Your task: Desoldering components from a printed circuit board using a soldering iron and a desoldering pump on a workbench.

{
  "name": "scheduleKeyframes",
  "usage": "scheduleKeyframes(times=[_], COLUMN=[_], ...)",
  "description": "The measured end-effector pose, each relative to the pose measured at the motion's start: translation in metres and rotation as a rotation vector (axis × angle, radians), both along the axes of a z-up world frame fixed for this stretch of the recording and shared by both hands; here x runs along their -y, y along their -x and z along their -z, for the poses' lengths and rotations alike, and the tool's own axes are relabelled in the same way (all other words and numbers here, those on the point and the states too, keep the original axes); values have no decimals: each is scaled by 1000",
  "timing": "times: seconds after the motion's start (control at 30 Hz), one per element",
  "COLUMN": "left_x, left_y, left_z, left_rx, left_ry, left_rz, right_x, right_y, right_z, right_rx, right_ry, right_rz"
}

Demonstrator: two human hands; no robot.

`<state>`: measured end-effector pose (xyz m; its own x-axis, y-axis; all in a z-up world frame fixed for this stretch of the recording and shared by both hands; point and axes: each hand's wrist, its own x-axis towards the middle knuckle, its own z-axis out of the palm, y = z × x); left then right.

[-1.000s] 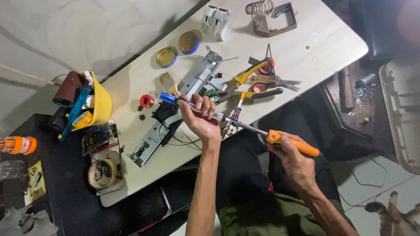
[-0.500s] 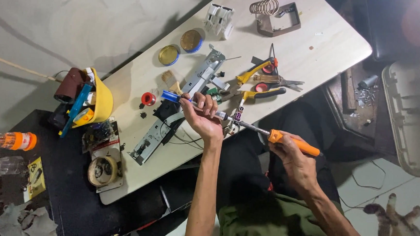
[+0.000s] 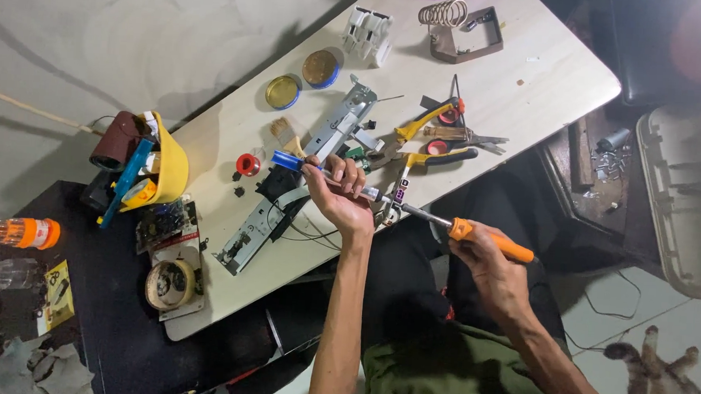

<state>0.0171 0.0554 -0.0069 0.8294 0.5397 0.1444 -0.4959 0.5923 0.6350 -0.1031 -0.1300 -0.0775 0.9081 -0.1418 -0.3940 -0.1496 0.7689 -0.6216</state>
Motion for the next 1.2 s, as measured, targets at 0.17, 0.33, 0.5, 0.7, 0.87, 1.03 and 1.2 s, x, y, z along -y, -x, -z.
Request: scheduleKeyframes(times=[0.17, 0.33, 0.5, 0.7, 0.87, 1.03, 1.2], left_x=[-1, -3, -5, -3, -2, -2, -1], left_y=[1, 0, 1, 1, 1, 2, 2], left_z=[-2, 2, 0, 0, 0, -3, -3], left_rx=[-8, -2, -11, -22, -17, -28, -13], left_ry=[5, 6, -9, -23, -6, -35, -17], left_rz=[11, 17, 18, 19, 16, 13, 3], right_x=[-4, -1, -3, 1, 1, 1, 0], right_y=[-2, -6, -1, -3, -3, -1, -1], right_z=[5, -26, -3, -7, -14, 2, -3], right_rx=[36, -185, 44, 86, 26, 20, 27], right_ry=[34, -59, 4, -4, -1, 9, 1], right_rz=[30, -32, -5, -11, -26, -30, -21])
